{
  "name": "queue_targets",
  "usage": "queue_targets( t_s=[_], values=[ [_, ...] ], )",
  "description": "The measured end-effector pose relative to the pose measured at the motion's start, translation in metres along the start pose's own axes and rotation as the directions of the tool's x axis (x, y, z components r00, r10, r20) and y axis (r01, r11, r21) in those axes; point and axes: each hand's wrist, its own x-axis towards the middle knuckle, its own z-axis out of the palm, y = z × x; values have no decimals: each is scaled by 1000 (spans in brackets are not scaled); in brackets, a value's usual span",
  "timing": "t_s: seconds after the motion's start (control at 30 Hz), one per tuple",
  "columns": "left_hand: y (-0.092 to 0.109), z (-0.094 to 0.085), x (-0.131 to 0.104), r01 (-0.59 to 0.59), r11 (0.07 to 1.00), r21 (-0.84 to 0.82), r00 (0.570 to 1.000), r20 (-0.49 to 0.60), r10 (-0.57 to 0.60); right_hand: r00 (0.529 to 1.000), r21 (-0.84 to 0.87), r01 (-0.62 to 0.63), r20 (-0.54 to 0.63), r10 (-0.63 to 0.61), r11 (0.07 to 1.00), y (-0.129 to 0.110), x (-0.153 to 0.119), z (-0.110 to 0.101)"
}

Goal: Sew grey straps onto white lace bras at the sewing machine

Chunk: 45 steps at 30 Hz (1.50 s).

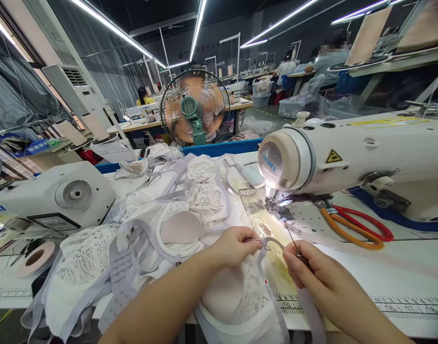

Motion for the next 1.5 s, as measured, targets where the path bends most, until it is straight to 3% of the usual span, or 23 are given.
queue_targets(
  t_s=[0.1,0.23,0.4,0.57,0.8,1.1,1.3,1.5],
  values=[
    [1,1,-1,6,1000,-31,1000,8,-5,999,-140,40,29,-37,989,6,6,2],
    [1,0,-2,21,994,-111,1000,14,-19,995,-162,99,29,-96,982,14,8,8],
    [4,1,-3,131,976,-176,991,45,-124,998,-99,68,0,-68,993,27,-7,9],
    [5,2,-3,135,977,-164,991,31,-132,990,-204,138,57,-129,969,40,-26,4],
    [6,2,-4,139,977,-163,990,15,-139,995,-155,97,-19,-101,983,30,-32,15],
    [4,1,-4,131,978,-162,991,46,-125,978,-227,192,-35,-205,955,42,-28,22],
    [2,0,-3,119,977,-178,991,76,-107,960,-228,219,-121,-251,949,42,-24,27],
    [4,1,-3,127,972,-196,992,26,-124,966,-216,220,-83,-243,951,46,-26,25]
  ],
)
